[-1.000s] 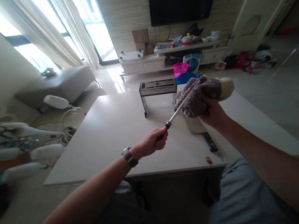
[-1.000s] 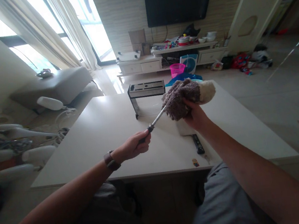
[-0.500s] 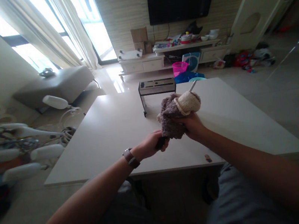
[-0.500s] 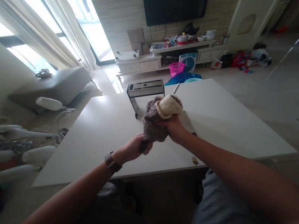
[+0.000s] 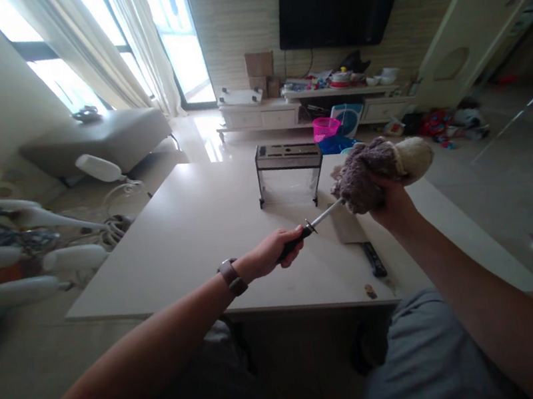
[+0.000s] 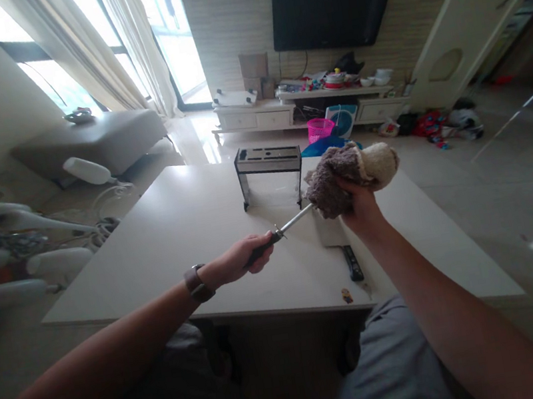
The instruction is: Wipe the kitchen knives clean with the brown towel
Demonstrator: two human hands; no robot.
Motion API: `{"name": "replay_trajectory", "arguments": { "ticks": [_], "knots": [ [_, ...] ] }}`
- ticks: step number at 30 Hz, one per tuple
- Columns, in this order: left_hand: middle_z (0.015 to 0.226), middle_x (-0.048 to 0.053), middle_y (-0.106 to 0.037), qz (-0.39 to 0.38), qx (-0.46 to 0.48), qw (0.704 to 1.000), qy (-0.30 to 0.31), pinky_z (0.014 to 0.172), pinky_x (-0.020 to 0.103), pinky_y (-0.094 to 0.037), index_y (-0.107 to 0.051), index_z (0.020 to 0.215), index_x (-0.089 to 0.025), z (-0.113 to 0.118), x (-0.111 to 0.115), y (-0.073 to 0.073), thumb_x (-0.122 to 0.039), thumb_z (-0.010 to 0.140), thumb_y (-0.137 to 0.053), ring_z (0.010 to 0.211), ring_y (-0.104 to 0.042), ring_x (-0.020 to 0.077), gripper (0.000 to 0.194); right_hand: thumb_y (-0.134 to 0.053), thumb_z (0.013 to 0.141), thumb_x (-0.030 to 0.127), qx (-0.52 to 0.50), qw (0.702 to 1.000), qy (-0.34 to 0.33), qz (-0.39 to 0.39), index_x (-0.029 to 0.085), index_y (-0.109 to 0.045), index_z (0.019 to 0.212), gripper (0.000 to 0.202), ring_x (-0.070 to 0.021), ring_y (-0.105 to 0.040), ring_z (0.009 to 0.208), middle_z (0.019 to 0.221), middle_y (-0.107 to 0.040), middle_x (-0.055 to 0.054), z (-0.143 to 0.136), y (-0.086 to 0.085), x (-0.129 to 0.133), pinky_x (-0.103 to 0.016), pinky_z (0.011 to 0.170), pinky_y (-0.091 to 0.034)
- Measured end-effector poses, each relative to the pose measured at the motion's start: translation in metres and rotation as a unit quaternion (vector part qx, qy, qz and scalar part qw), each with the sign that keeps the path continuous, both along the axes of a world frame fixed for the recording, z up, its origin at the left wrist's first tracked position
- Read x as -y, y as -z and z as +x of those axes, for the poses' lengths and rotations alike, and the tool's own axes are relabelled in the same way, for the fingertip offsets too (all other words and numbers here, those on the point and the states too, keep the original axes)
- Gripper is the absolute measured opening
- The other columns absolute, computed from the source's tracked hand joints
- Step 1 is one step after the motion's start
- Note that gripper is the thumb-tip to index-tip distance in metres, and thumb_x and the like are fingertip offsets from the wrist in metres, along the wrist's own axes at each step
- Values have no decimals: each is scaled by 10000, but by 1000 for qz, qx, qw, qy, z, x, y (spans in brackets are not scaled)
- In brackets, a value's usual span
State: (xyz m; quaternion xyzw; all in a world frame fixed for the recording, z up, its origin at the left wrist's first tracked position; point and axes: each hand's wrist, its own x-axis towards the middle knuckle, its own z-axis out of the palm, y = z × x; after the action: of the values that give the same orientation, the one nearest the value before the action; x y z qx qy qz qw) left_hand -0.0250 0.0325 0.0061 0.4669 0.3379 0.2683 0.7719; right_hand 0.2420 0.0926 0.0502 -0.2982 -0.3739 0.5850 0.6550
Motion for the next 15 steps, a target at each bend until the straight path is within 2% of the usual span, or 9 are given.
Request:
{"name": "replay_trajectory", "arguments": {
  "ticks": [3,6,10,12,15],
  "knots": [
    [570,-35,-437,-4,-2,1000,-4,390,204,-223,-539,697,-150,-3,-1,3,-550,916,-629,428,-331,61,465,-776,749,303,-11,1000,3,-10,243,-721,1004,267,-279,-767,1058,1034,-816,-44,2,-2,1,-477,957,-637],
    [558,-27,-456,-6,3,1000,-23,382,207,-212,-551,691,-147,-5,-2,4,-547,893,-643,410,-342,64,456,-798,747,299,-20,999,35,-35,258,-730,974,241,-254,-763,1057,1018,-818,-17,-5,1,5,-442,983,-627],
    [482,-29,-421,-28,25,999,-39,381,205,-193,-545,668,-152,-3,-2,3,-567,900,-605,371,-325,64,479,-888,597,206,2,997,42,-62,248,-730,1013,447,-286,-758,1045,1013,-814,-21,-26,14,18,-484,990,-615],
    [450,-32,-402,-40,34,998,-40,379,205,-189,-531,656,-160,-1,-1,4,-583,904,-578,354,-314,64,493,-919,530,172,23,998,15,-61,246,-721,1059,570,-295,-752,1056,1025,-810,-25,-42,22,29,-495,999,-604],
    [433,-23,-416,-18,21,998,-50,371,212,-217,-512,629,-172,3,2,9,-532,868,-582,338,-340,75,438,-943,503,153,61,996,-25,-64,253,-695,1165,714,-282,-740,1084,1092,-802,-23,-66,33,45,-480,1013,-588]
  ]
}}
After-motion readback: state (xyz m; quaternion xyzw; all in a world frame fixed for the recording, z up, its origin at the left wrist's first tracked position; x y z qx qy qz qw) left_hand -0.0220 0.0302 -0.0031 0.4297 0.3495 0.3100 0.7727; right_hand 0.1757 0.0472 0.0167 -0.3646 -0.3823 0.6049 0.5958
